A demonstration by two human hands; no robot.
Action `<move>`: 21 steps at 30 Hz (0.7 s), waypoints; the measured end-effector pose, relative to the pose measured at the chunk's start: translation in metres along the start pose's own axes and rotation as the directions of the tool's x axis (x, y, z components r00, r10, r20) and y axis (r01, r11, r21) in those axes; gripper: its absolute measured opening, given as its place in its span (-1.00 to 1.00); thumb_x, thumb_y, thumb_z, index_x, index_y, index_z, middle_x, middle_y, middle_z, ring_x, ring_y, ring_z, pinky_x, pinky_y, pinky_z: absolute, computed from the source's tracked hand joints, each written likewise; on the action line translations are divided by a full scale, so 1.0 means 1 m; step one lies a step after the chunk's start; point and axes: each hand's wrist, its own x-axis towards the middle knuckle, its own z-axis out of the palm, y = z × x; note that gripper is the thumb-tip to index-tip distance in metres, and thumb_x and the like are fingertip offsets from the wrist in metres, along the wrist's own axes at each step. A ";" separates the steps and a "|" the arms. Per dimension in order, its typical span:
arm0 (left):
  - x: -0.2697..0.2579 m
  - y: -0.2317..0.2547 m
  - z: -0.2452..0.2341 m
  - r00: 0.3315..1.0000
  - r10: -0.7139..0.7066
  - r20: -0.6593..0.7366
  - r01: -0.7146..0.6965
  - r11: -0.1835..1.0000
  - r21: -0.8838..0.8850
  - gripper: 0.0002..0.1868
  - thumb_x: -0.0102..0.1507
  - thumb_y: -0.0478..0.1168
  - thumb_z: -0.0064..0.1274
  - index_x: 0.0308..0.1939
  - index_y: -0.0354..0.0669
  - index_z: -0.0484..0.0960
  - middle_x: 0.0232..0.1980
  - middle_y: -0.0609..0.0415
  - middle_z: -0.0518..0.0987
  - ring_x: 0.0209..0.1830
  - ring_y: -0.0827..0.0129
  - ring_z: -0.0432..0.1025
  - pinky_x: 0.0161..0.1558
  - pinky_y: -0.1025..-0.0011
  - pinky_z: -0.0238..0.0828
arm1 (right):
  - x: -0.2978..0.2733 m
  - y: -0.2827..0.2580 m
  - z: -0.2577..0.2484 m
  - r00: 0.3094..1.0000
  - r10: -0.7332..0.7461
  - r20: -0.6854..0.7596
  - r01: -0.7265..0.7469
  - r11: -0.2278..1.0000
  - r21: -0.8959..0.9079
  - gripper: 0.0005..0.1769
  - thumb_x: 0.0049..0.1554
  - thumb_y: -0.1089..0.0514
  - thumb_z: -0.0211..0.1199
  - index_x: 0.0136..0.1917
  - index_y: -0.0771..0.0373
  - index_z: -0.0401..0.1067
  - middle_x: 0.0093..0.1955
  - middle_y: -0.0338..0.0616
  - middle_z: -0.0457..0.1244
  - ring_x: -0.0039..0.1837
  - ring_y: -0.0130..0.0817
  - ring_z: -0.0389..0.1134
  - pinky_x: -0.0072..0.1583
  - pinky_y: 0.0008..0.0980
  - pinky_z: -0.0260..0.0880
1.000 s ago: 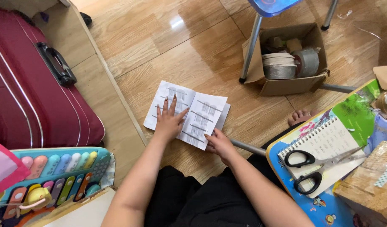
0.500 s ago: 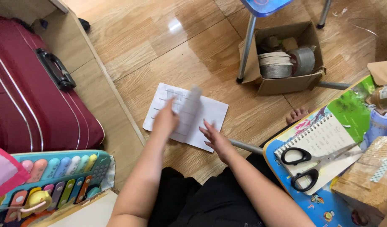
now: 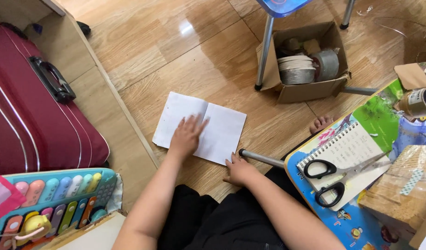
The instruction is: Cutting thin strips of tape and applying them to a board, followed by reviewing and checking notes in a notebook.
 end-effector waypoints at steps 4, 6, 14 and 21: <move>0.001 0.008 -0.006 0.831 -0.284 0.479 0.278 0.957 0.084 -0.31 0.41 0.06 -0.20 0.63 0.23 0.08 0.69 0.13 0.03 0.69 0.04 -0.15 0.54 -0.26 -0.44 | -0.025 -0.018 -0.016 0.997 0.051 0.065 -0.050 0.998 -0.028 0.00 0.08 -0.44 0.22 0.59 0.11 0.16 0.67 0.08 -0.07 0.56 0.16 0.11 0.44 0.08 0.27; 0.008 0.023 -0.017 0.907 -0.227 0.354 0.228 0.973 0.041 -0.20 0.33 0.19 0.02 0.58 0.00 0.21 0.65 -0.16 0.09 0.64 -0.08 -0.02 0.58 -0.14 -0.35 | -0.038 -0.029 -0.022 0.990 0.095 0.104 -0.079 0.985 -0.154 -0.04 -0.10 -0.45 0.37 0.43 0.09 0.40 0.44 0.01 0.20 0.35 0.11 0.32 0.20 0.09 0.45; 0.010 0.062 -0.023 0.790 0.136 0.598 -0.141 0.989 -0.038 0.25 0.01 0.25 0.40 0.64 0.20 0.01 0.70 0.00 -0.03 0.68 0.03 -0.13 0.59 -0.11 -0.31 | -0.022 -0.027 -0.009 0.834 0.054 0.550 0.111 0.959 -0.262 -0.16 0.01 -0.37 0.25 0.37 0.19 0.43 0.40 -0.06 0.30 0.47 -0.04 0.28 0.35 0.03 0.36; 0.009 0.039 -0.012 0.846 0.138 0.515 -0.093 0.989 -0.113 -0.19 0.25 0.06 0.23 0.55 0.15 0.26 0.60 0.12 0.25 0.61 0.19 0.10 0.54 0.05 -0.02 | -0.015 -0.022 -0.006 0.859 0.056 0.509 0.085 0.965 -0.249 -0.21 0.03 -0.39 0.24 0.33 0.17 0.46 0.35 -0.06 0.33 0.43 -0.03 0.31 0.33 0.10 0.36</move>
